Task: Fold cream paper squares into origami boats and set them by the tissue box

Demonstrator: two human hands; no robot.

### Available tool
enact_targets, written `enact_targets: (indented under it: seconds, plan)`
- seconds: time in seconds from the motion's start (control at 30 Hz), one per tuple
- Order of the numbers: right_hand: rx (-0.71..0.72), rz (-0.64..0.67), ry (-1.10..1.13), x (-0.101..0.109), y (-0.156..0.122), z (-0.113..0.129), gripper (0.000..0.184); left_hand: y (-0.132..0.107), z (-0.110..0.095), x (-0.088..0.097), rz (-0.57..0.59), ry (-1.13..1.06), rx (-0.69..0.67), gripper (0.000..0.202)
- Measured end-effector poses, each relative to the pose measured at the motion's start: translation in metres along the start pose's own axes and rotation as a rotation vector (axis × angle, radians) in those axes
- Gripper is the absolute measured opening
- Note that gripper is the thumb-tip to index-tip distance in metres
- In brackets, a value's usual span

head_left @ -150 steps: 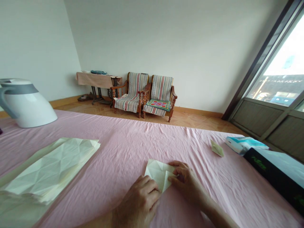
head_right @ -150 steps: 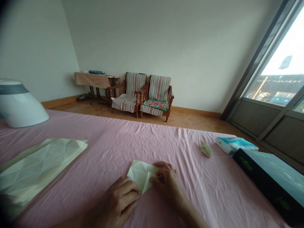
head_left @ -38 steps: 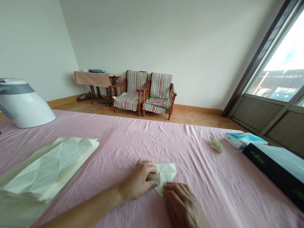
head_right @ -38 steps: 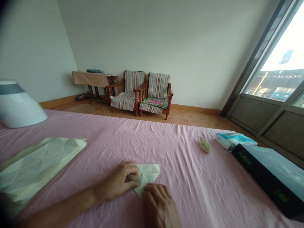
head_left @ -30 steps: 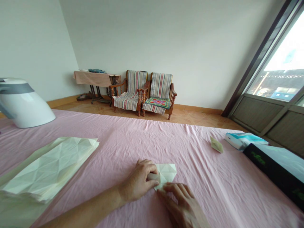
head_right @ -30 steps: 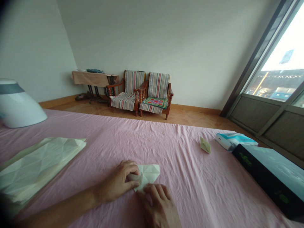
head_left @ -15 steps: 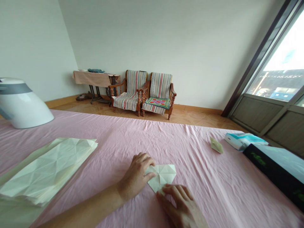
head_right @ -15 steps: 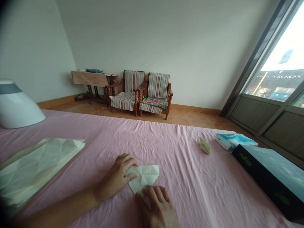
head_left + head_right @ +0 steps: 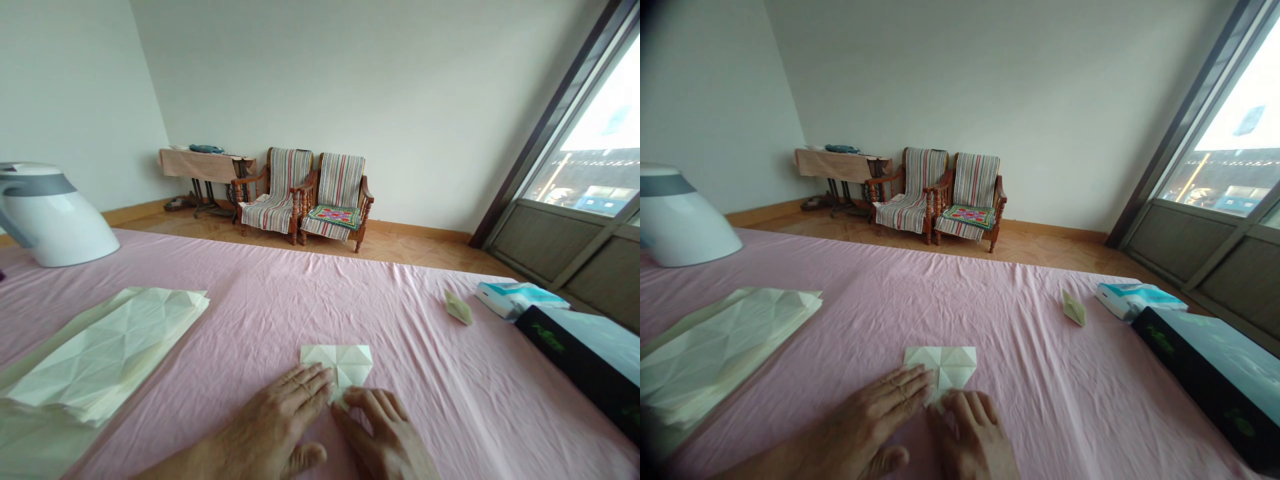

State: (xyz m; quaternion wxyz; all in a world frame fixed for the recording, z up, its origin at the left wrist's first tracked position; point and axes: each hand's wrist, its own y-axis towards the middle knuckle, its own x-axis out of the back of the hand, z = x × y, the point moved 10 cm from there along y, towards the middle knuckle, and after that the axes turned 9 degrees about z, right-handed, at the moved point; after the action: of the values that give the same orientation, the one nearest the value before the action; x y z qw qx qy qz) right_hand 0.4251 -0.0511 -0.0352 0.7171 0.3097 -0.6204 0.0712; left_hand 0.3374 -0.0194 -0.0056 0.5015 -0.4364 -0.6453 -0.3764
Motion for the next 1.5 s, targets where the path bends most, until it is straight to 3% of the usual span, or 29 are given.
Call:
enact_targets:
  seconds: [0.17,0.3,0.43,0.53,0.6,0.87,1.2,1.37,1.5]
  plan:
    - [-0.014,0.020,0.015,-0.005,-0.001,-0.001,0.039,-0.002,0.028,-0.014,0.098,0.011,0.113,0.059]
    - [-0.008,0.007,0.010,0.000,0.002,0.000,0.033,0.000,0.037,-0.014,0.068,0.079,0.221,0.063]
    - [0.000,-0.024,0.009,0.008,0.005,0.003,0.030,0.005,0.022,-0.002,-0.027,0.067,0.201,0.051]
    - [0.003,-0.042,0.036,0.013,0.007,0.004,0.033,0.012,-0.001,-0.001,0.014,-0.050,0.056,0.050]
    - [-0.004,-0.046,0.064,0.015,0.008,0.003,0.036,0.015,-0.008,-0.001,0.051,-0.113,0.030,0.049]
    - [-0.026,-0.118,0.151,0.022,0.006,-0.001,0.043,0.017,-0.003,-0.005,0.081,-0.150,0.053,0.056]
    - [-0.294,-0.090,0.156,0.007,0.004,-0.049,0.027,0.014,-0.001,-0.008,0.093,-0.095,0.060,0.058]
    - [-0.311,-0.127,0.188,0.008,0.015,-0.064,0.046,0.014,-0.002,-0.006,0.074,-0.098,0.071,0.065]
    - [-0.275,-0.128,0.192,0.008,0.026,-0.065,0.049,0.014,-0.004,-0.007,0.082,-0.083,0.057,0.065]
